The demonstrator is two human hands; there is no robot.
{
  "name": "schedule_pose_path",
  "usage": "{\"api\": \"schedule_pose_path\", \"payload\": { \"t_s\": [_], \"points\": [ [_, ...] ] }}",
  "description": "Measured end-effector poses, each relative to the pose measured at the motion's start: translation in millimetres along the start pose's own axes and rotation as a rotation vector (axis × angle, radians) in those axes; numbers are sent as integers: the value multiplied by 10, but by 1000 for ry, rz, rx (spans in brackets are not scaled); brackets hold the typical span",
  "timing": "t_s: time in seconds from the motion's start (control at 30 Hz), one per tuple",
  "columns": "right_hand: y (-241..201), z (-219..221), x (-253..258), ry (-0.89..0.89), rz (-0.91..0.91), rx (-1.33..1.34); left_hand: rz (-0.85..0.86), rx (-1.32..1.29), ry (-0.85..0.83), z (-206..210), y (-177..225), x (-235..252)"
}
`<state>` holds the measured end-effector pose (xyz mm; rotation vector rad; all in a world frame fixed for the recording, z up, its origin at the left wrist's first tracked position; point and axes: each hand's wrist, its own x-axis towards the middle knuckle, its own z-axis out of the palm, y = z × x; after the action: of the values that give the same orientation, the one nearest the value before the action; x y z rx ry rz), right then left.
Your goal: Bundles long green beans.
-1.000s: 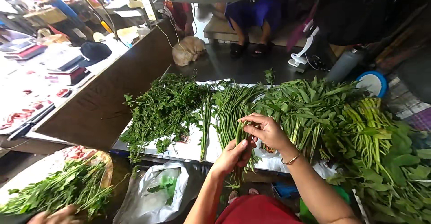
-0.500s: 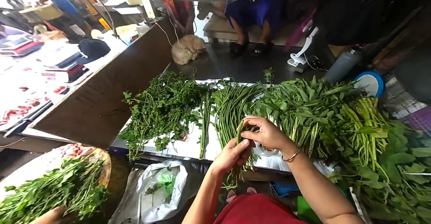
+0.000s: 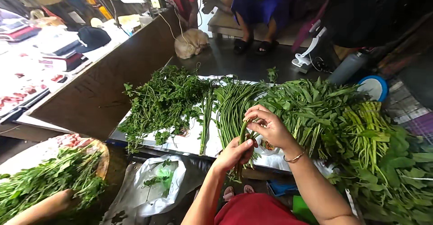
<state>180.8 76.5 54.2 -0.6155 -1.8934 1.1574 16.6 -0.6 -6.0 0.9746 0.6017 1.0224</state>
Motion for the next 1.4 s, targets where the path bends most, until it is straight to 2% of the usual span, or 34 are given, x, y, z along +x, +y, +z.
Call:
{"api": "schedule_pose_path", "payload": {
  "t_s": [0.17, 0.3, 0.43, 0.53, 0.6, 0.7, 0.77, 0.87, 1.0, 1.2, 1.4],
  "points": [
    [43, -21, 23, -23, -1, 76, -8, -49, -33, 25, 1, -11],
    [42, -55, -45, 109, -20, 60, 8, -68, 13, -10, -16, -44],
    [-39, -36, -170, 123, -104, -222, 16, -11, 58, -11, 5, -57],
    [-54, 9, -160, 66, -23, -407, 18, 21, 49, -9, 13, -46],
    [-18, 15, -90, 23, 55, -347, 8, 17, 36, -5, 12, -35],
    [55, 37, 6, -39, 92, -73, -21, 1, 14, -19, 0, -22],
    [76, 64, 27, -74, 53, 37, -42, -15, 5, -25, -6, -29],
    [111, 75, 47, -101, -77, 33, -49, -41, -19, -47, -15, -50],
    [92, 27, 106, -136, -100, 30, -64, -45, -31, -87, -11, -58],
    [22, 34, 168, -150, -146, -60, -83, -37, -30, -103, 26, -17],
    [41, 0, 199, -195, -284, -262, -127, -54, -18, -115, 18, 12]
  ]
}}
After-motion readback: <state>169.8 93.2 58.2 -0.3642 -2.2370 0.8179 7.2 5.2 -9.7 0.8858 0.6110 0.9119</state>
